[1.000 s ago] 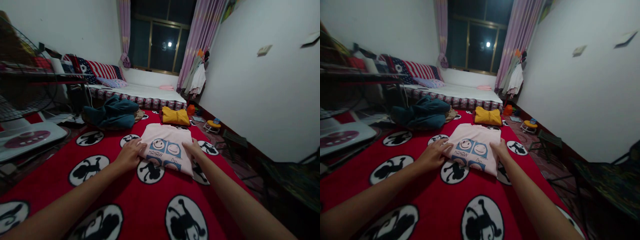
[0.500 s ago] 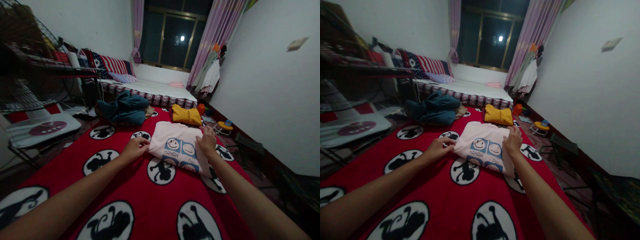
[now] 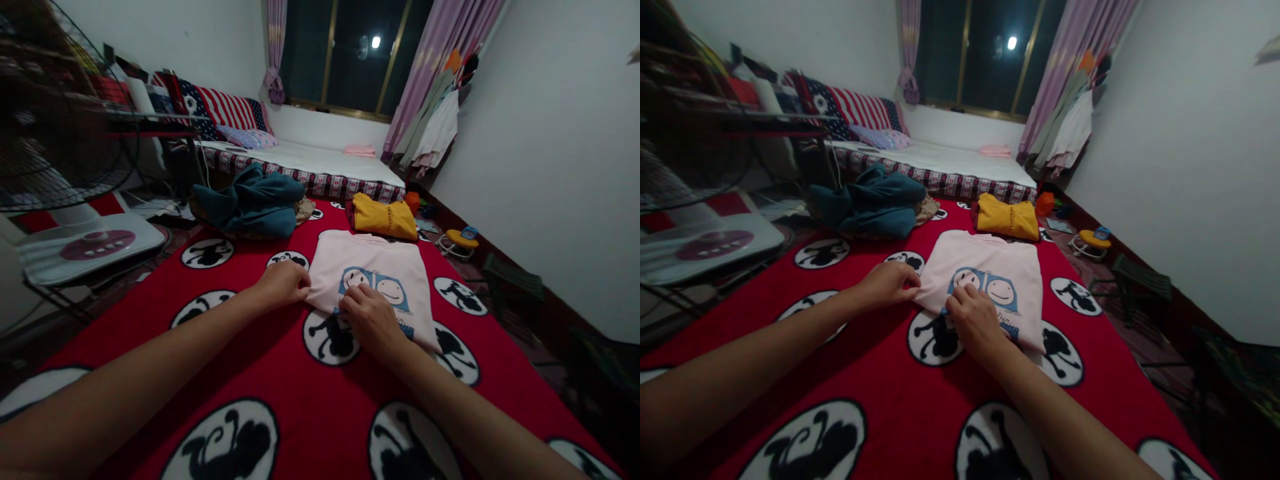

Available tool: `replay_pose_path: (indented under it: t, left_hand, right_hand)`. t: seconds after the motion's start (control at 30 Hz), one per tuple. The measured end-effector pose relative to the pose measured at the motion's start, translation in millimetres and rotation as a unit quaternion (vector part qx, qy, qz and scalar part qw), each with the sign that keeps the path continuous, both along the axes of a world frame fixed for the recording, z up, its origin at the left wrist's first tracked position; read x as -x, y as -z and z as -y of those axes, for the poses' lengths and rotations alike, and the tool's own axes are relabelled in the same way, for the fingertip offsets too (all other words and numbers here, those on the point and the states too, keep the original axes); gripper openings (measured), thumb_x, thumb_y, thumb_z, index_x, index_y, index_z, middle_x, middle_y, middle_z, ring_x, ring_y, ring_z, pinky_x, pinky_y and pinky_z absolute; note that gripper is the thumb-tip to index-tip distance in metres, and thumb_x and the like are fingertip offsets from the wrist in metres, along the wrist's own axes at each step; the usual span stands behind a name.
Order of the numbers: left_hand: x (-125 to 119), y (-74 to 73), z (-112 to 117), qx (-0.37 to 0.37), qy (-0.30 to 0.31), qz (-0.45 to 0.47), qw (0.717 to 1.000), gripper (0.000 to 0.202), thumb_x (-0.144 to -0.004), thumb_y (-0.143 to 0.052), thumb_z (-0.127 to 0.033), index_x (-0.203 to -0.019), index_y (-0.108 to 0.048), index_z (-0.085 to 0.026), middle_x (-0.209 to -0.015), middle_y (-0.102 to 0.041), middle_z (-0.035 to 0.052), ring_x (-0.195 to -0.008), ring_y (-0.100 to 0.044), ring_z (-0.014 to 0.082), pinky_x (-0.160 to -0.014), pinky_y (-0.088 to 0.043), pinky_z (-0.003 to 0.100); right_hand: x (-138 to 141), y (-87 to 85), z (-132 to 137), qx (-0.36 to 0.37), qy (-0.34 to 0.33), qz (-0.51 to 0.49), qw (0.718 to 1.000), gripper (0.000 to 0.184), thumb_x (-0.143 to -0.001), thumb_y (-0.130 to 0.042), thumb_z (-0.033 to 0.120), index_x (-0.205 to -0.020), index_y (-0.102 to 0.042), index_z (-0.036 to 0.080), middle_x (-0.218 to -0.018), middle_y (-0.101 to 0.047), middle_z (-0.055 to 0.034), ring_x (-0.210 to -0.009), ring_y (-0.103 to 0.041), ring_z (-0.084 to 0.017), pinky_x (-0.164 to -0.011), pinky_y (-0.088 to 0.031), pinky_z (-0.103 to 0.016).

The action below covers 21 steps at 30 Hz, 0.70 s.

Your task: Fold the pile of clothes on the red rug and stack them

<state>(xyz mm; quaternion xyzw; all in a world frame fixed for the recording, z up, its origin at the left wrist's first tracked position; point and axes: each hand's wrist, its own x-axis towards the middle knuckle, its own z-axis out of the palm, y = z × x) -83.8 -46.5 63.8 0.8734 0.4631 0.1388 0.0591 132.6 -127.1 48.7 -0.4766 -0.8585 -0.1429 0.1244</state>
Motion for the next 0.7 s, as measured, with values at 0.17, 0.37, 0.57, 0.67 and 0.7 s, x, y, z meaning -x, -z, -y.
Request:
replay_pose_path:
  t: [0.17, 0.37, 0.57, 0.67, 0.7]
  left_hand:
    - [9, -12.7, -4, 0.025, 0.001, 0.097, 0.995, 0.019, -0.075, -0.058, -0.03, -0.081, -0.075, -0.023, -0.073, -0.071, -0.0004, -0.067, -0.062, 0.0149, -0.058, -0.035, 0.023]
    - [14, 1.8, -19, 0.112, -0.023, 0.113, 0.987, 0.02, -0.072, -0.061, -0.037, -0.075, -0.07, -0.019, -0.073, -0.07, 0.0022, -0.069, -0.063, 0.0171, -0.057, -0.04, 0.022]
    - [-8, 17.5, -55, 0.28, -0.129, 0.292, 0.905, 0.061, -0.072, -0.068, -0.047, -0.122, -0.052, -0.015, -0.09, -0.07, 0.0084, -0.067, -0.066, 0.0179, -0.049, -0.042, 0.021]
    - [-30, 24.6, -63, 0.218, -0.103, 0.341, 0.908, 0.065, -0.065, -0.075, -0.035, -0.122, -0.053, -0.014, -0.088, -0.068, 0.0061, -0.07, -0.065, 0.0176, -0.055, -0.046, 0.023]
    - [-36, 25.8, -63, 0.175, -0.083, 0.362, 0.912, 0.058, -0.065, -0.074, -0.03, -0.118, -0.056, -0.015, -0.086, -0.068, 0.0048, -0.072, -0.064, 0.0177, -0.058, -0.048, 0.024]
  right_hand:
    - [-10, -2.0, -2, -0.009, -0.014, -0.045, 0.999, 0.008, -0.086, -0.058, 0.015, -0.082, -0.063, 0.019, -0.086, -0.064, -0.005, -0.084, -0.053, -0.02, -0.075, -0.035, -0.032]
    - [-19, -4.3, 12, 0.068, -0.027, -0.088, 0.993, 0.008, -0.087, -0.058, 0.018, -0.082, -0.063, 0.019, -0.085, -0.063, -0.0042, -0.081, -0.056, -0.019, -0.073, -0.04, -0.03]
    - [-64, -0.7, 0, -0.004, 0.087, -0.175, 0.981, 0.024, -0.087, -0.058, 0.034, -0.105, -0.064, 0.018, -0.113, -0.062, -0.0117, -0.105, -0.055, -0.027, -0.09, -0.045, -0.042]
    - [-78, 12.5, -7, 0.021, 0.102, -0.166, 0.981, 0.04, -0.089, -0.055, 0.037, -0.123, -0.059, 0.018, -0.133, -0.054, -0.0136, -0.121, -0.049, -0.029, -0.1, -0.042, -0.046]
    - [-80, 16.2, -7, 0.034, 0.097, -0.162, 0.981, 0.042, -0.09, -0.052, 0.036, -0.128, -0.056, 0.018, -0.138, -0.051, -0.0132, -0.126, -0.046, -0.028, -0.104, -0.04, -0.046]
